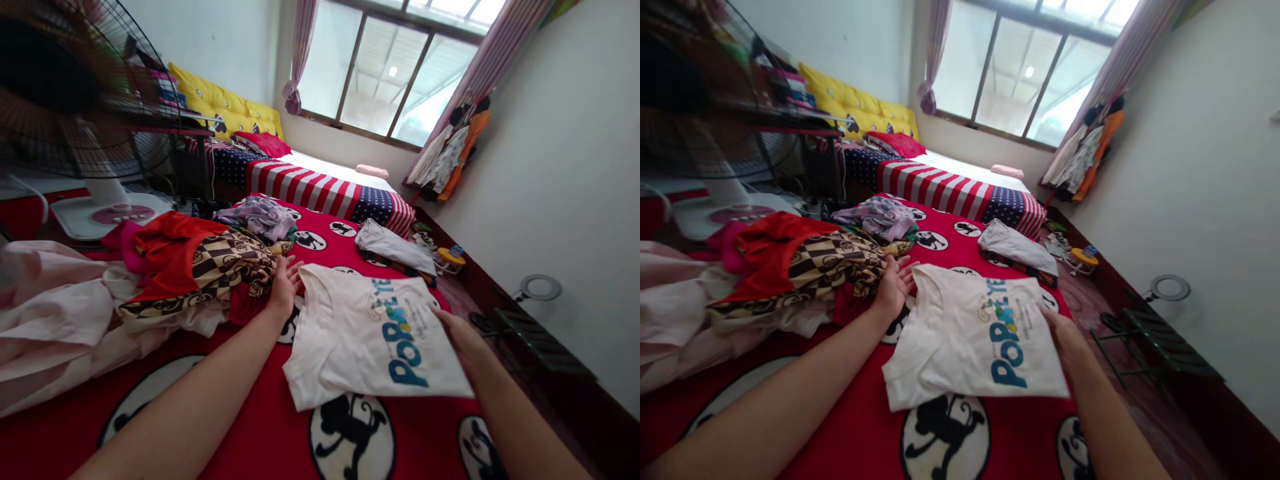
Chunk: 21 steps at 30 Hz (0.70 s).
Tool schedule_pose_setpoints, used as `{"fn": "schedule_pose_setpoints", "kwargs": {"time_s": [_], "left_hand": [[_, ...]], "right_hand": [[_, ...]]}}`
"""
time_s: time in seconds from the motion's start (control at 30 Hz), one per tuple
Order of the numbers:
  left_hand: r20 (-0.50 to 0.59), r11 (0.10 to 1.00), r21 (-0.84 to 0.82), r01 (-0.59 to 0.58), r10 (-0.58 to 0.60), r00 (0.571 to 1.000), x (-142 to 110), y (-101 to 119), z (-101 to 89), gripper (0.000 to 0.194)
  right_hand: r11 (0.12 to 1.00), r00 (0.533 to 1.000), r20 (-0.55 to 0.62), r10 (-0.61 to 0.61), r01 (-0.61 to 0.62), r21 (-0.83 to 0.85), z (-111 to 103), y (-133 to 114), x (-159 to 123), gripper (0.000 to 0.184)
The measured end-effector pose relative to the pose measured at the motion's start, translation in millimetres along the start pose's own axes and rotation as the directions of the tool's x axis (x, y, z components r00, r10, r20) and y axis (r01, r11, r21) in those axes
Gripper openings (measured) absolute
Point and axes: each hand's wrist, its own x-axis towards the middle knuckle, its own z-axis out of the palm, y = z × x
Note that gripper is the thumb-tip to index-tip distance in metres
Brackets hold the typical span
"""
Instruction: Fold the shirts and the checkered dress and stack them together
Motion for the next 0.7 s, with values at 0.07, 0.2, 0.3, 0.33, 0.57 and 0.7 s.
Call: {"fn": "schedule_pose_setpoints", "kwargs": {"time_s": [0.07,0.2,0.3,0.33,0.57,0.7], "left_hand": [[0.008,0.982,0.177,-0.070,0.070,0.998,-0.1,4.7,3.6,0.043],[0.187,0.835,0.441,-0.328,0.272,0.944,-16.5,19.0,25.0,0.028],[0.625,0.470,0.558,-0.684,0.304,0.719,-45.0,16.1,47.7,0.033],[0.735,0.343,0.549,-0.762,0.236,0.636,-55.1,10.2,52.7,0.037],[0.769,-0.154,0.573,-0.805,-0.240,0.593,-83.0,-41.8,33.3,0.064],[0.733,-0.213,0.602,-0.770,-0.235,0.638,-79.9,-43.0,27.1,0.061]], "right_hand": [[1.000,0.991,-0.135,0.027,-0.026,0.005,-23.1,29.3,10.0,0.024],[0.975,0.941,-0.261,-0.218,0.199,-0.097,-44.1,32.9,15.1,0.025],[0.898,0.901,-0.098,-0.422,0.400,-0.183,-7.3,12.6,-0.2,0.038],[0.860,0.876,-0.025,-0.482,0.467,-0.207,13.6,7.9,-7.4,0.043],[0.454,0.724,0.442,-0.529,0.682,-0.574,130.7,36.9,-37.4,0.066],[0.258,0.752,0.418,-0.509,0.597,-0.760,107.2,63.8,-30.3,0.073]]}}
